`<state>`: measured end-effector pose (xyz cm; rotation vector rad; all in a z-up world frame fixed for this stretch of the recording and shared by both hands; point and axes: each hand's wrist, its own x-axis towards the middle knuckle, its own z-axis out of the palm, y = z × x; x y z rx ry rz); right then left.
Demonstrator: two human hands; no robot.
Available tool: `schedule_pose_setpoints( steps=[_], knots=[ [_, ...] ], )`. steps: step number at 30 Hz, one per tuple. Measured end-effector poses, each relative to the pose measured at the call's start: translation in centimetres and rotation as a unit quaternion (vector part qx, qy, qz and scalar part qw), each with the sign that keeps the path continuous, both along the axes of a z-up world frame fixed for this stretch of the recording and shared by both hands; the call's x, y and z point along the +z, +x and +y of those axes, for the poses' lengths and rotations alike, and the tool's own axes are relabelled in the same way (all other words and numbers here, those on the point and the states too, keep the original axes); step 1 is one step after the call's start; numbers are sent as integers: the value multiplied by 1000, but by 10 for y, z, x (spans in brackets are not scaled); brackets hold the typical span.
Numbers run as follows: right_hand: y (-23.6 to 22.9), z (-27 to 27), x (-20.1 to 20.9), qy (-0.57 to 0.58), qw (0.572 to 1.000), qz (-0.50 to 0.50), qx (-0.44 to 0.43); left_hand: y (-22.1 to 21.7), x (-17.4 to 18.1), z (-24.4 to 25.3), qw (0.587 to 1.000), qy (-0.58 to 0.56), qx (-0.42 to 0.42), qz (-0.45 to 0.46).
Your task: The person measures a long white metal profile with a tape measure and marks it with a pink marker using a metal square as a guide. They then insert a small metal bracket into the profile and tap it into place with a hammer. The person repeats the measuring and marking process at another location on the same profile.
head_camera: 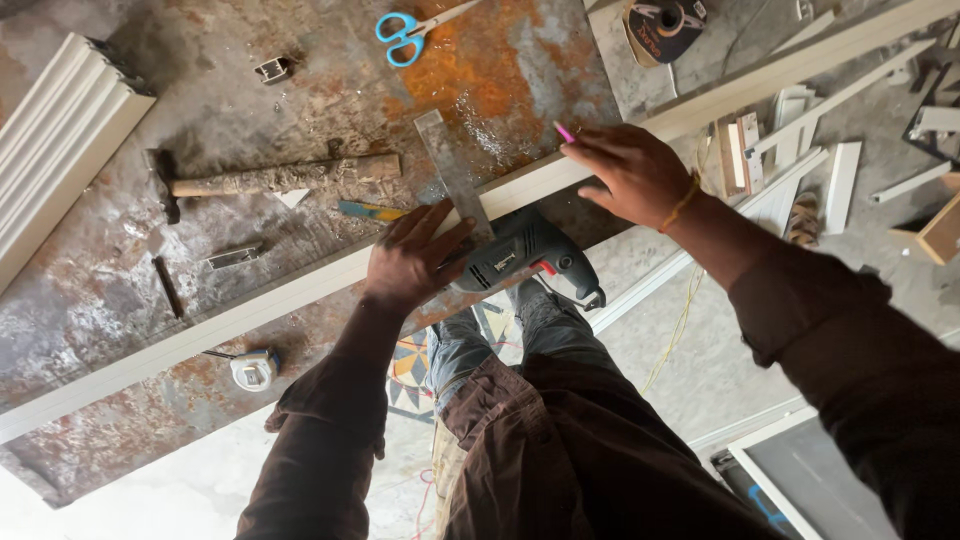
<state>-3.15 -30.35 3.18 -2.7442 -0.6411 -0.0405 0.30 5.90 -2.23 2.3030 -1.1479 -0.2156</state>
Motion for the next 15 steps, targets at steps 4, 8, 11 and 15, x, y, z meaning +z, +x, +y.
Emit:
schedule_pose_setpoints(
  steps=[4, 8, 11, 15],
  knots=[
    [0, -3, -14, -37, 999, 38, 2, 0, 1, 0, 1000, -15, -4, -11],
    [-4, -7, -24, -35, 999, 17, 3, 1, -6, -15, 1000, 4, -10, -28],
    [-5, -6, -28, -40, 999, 4, 5, 3, -15, -36, 999, 17, -33, -29],
    [-4, -8, -27, -31, 999, 20, -1, 0, -13, -61, 999, 22, -19, -33]
  ],
)
